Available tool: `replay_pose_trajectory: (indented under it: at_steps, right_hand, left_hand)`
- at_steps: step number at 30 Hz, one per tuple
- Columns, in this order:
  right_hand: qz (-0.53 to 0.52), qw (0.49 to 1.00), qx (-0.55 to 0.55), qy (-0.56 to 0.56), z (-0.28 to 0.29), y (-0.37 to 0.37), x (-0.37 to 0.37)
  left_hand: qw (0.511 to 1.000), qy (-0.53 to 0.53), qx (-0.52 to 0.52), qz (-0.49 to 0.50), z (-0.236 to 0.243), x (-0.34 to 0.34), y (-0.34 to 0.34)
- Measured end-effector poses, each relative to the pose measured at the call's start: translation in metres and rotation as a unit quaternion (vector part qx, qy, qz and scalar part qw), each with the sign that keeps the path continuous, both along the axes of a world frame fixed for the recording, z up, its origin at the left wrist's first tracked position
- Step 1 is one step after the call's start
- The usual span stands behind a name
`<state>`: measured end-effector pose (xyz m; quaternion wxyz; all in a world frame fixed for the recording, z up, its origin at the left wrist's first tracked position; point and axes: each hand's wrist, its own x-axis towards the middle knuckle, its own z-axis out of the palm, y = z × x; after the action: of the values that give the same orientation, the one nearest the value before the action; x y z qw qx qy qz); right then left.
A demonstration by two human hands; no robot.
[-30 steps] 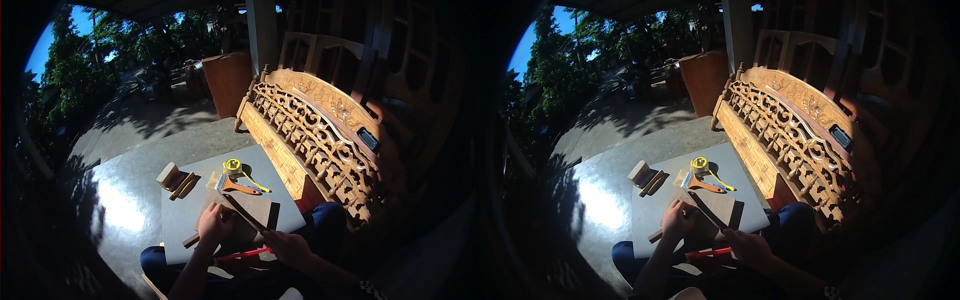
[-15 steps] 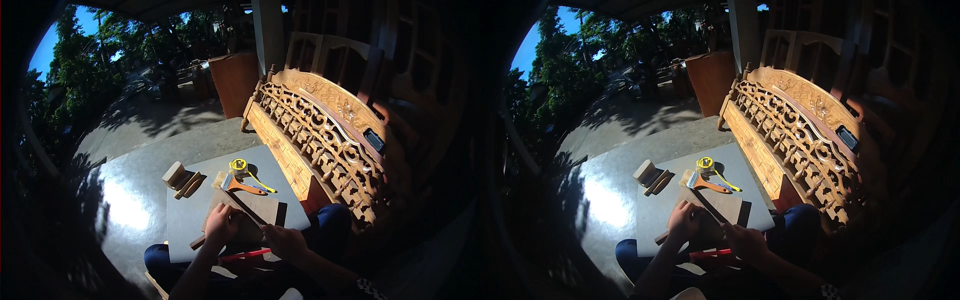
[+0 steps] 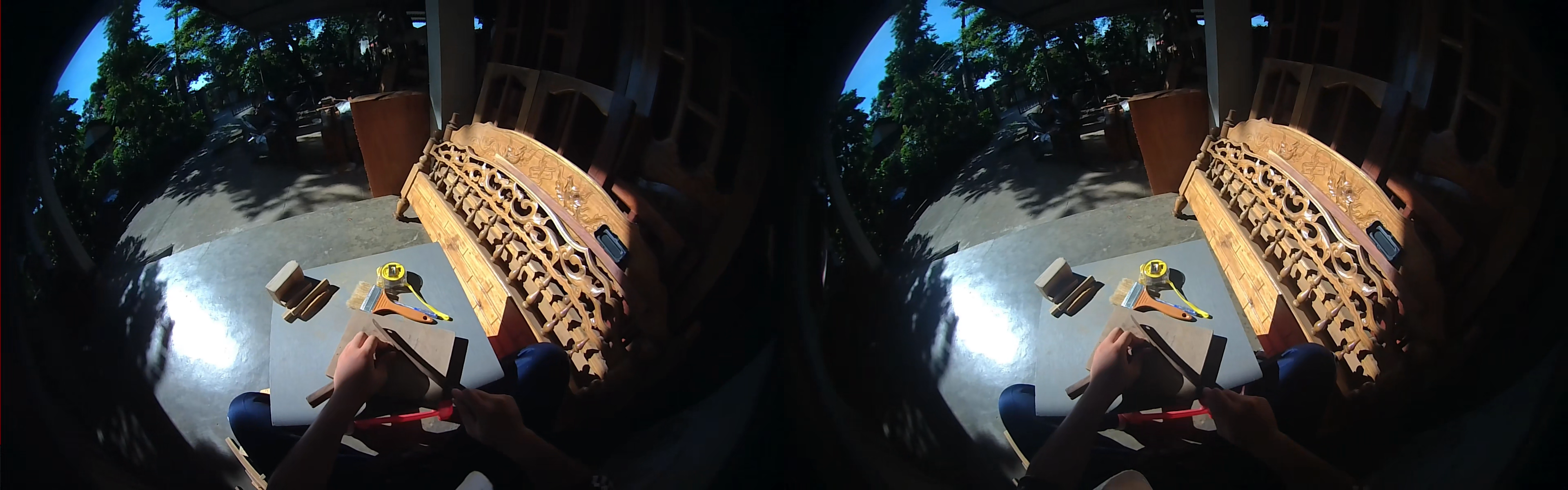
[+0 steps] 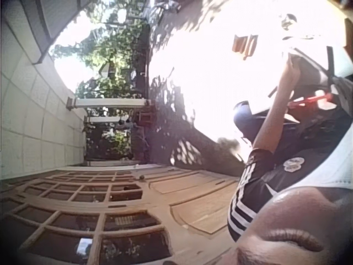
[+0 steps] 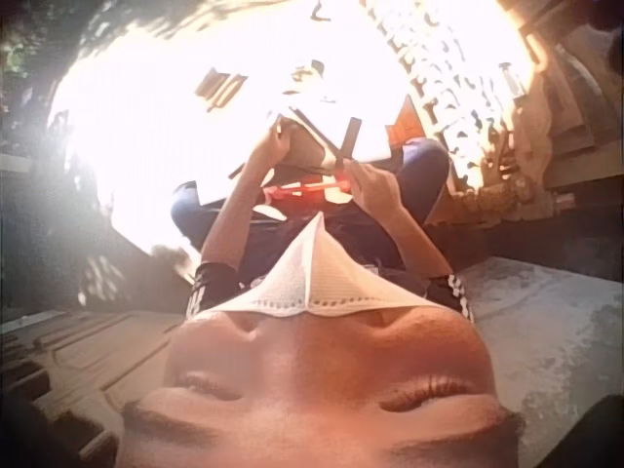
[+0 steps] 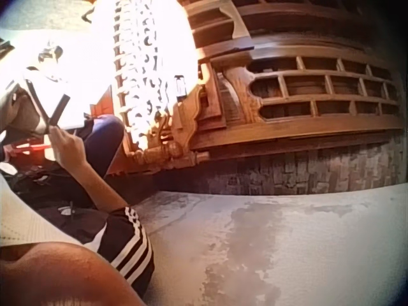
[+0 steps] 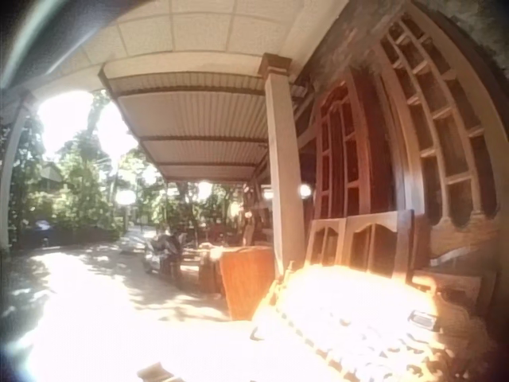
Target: The recorder measures, marks, and files small wooden strips on a workshop table.
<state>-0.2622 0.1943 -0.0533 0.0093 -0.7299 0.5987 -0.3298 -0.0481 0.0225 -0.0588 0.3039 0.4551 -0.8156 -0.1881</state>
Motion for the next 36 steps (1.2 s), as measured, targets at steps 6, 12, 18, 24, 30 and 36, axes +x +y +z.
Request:
replay_pose_trajectory:
  at_steps: [6,12,18,24,30,36]
  right_hand:
    - [0.006,1.000,0.030,-0.006,0.005,-0.023,0.002]
    - [-0.011,0.999,-0.005,0.045,0.006,0.024,-0.030]
    - [0.030,0.994,-0.039,0.098,0.000,-0.003,-0.011]
    - [0.074,0.995,-0.005,0.061,0.004,-0.043,-0.001]
    - [0.030,0.999,-0.021,0.035,0.007,0.009,-0.029]
    - [0.026,0.999,0.003,0.025,0.005,-0.011,-0.027]
  left_hand:
    - [1.000,0.004,-0.010,0.019,-0.008,0.004,-0.006]
    - [0.998,-0.007,-0.038,0.046,-0.009,-0.002,-0.004]
    - [0.999,-0.012,-0.037,0.020,-0.004,0.001,0.003]
    - [0.997,-0.011,-0.039,0.062,-0.002,-0.006,0.010]
    - [0.989,-0.036,-0.110,0.095,0.001,-0.010,0.005]
    - [0.995,-0.047,-0.072,0.058,-0.001,-0.007,0.004]
